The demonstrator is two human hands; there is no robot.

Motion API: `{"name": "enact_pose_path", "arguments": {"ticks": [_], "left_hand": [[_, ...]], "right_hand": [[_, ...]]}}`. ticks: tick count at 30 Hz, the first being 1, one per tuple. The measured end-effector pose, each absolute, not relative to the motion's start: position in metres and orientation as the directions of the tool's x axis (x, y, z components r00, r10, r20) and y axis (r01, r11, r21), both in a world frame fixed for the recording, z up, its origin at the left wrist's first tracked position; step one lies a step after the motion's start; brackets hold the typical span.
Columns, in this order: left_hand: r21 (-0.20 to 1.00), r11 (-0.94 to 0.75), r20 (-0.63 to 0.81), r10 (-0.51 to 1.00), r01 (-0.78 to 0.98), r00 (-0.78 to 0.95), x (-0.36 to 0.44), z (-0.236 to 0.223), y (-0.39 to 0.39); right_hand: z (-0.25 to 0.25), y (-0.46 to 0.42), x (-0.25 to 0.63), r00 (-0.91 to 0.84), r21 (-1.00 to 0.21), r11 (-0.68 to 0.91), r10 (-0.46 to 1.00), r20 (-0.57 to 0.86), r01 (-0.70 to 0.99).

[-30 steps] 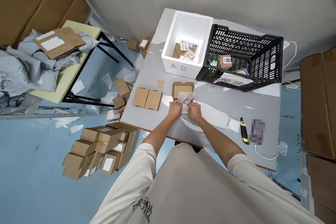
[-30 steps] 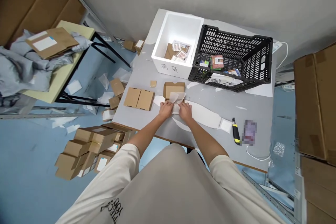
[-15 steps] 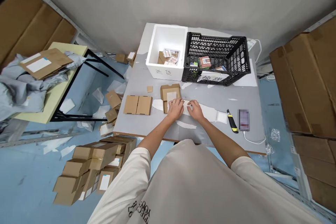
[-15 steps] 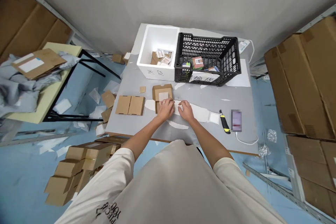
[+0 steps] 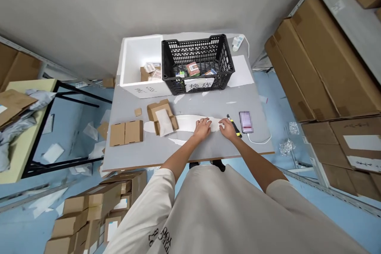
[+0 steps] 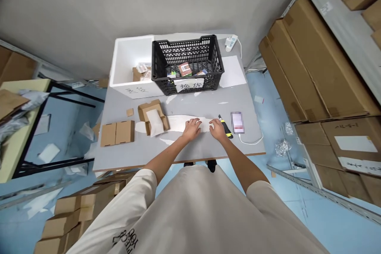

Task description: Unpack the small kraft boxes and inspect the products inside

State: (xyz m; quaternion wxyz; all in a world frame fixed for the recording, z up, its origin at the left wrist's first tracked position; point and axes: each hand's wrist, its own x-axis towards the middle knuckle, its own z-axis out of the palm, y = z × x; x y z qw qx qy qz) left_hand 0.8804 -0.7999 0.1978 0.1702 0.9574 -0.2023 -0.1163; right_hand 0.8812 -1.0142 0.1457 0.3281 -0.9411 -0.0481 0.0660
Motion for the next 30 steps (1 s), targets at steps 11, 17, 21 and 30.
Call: {"name": "enact_pose_path", "arguments": {"ticks": [11,17,21,30], "left_hand": [[0.308,-0.899,-0.362,-0.414,-0.312,0.835,0.893,0.145,-0.906],[0.278,-0.916,-0.381,-0.381,-0.289,0.842,0.902,0.135,-0.925],[0.268,-0.923,-0.378,-0.364,-0.276,0.851,0.906,0.136,-0.927],[0.451,-0.885,-0.310,-0.276,-0.115,0.910,0.901,0.164,-0.924]], "right_hand": [[0.115,-1.114,0.866,0.970,-0.350,-0.930,-0.030,-0.242,-0.116],[0.110,-1.123,0.866,0.971,-0.324,-0.943,0.003,-0.238,-0.076],[0.115,-1.118,0.867,0.978,-0.366,-0.930,0.041,-0.203,-0.037],[0.125,-1.104,0.872,0.975,-0.562,-0.827,0.108,-0.194,-0.020]]}}
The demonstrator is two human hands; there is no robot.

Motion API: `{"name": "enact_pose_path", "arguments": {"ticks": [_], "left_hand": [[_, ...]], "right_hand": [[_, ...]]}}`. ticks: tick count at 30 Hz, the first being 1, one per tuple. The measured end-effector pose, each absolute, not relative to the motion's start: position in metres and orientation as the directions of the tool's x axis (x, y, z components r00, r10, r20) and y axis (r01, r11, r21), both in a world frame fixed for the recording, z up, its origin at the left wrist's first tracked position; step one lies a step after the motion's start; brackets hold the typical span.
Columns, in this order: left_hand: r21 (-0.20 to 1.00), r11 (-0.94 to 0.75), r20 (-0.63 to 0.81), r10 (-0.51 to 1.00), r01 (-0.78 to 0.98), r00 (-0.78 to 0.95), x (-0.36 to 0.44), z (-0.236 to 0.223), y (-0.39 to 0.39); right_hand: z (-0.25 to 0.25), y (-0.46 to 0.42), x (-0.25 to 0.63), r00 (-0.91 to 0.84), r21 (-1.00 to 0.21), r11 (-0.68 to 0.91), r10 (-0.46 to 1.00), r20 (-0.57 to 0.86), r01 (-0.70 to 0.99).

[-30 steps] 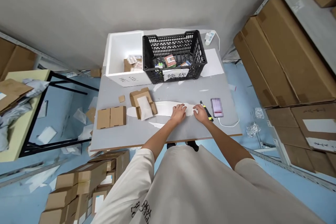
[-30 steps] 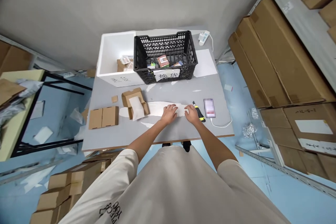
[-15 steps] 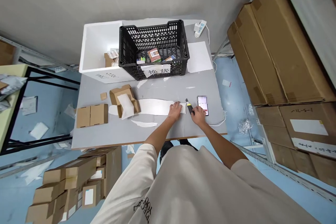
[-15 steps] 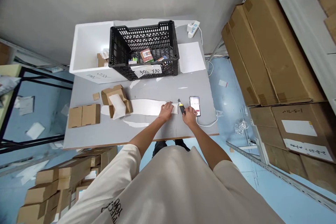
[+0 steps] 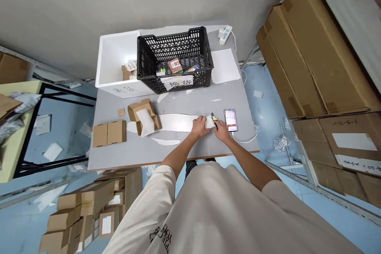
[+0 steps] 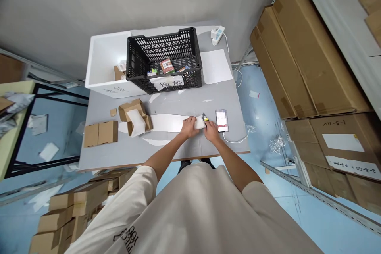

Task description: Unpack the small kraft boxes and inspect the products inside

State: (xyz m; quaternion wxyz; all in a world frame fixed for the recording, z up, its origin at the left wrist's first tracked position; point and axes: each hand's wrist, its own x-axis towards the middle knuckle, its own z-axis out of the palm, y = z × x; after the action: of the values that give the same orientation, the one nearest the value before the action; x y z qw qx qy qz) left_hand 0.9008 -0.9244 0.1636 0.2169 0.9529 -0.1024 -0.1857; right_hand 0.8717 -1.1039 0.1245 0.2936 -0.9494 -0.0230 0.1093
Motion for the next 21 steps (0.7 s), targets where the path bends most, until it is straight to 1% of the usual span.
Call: {"name": "enact_pose_path", "arguments": {"ticks": [2,5,7,9,15,21], "left_hand": [[0.530,-0.848,-0.315,-0.213,-0.015,0.925,0.900,0.171,-0.920],[0.682,-0.719,-0.330,-0.140,0.134,0.933,0.900,0.179,-0.910],[0.774,-0.596,-0.347,-0.115,0.215,0.931,0.900,0.183,-0.901],[0.823,-0.491,-0.373,-0.085,0.287,0.924,0.899,0.186,-0.891],[0.834,-0.304,-0.479,0.014,0.460,0.878,0.894,0.193,-0.865],[0.774,-0.200,-0.615,-0.010,0.601,0.788,0.885,0.185,-0.846]], "right_hand": [[0.129,-1.100,0.874,0.980,-0.658,-0.753,0.137,-0.146,0.007],[0.138,-1.091,0.882,0.992,-0.780,-0.625,0.088,-0.093,-0.018],[0.145,-1.085,0.887,0.995,-0.828,-0.559,0.042,-0.089,-0.050],[0.152,-1.079,0.892,0.996,-0.851,-0.521,0.016,-0.088,-0.067],[0.165,-1.055,0.895,0.999,-0.873,-0.488,0.016,-0.031,-0.020],[0.167,-1.029,0.891,0.996,-0.864,-0.501,0.035,-0.079,-0.051]]}}
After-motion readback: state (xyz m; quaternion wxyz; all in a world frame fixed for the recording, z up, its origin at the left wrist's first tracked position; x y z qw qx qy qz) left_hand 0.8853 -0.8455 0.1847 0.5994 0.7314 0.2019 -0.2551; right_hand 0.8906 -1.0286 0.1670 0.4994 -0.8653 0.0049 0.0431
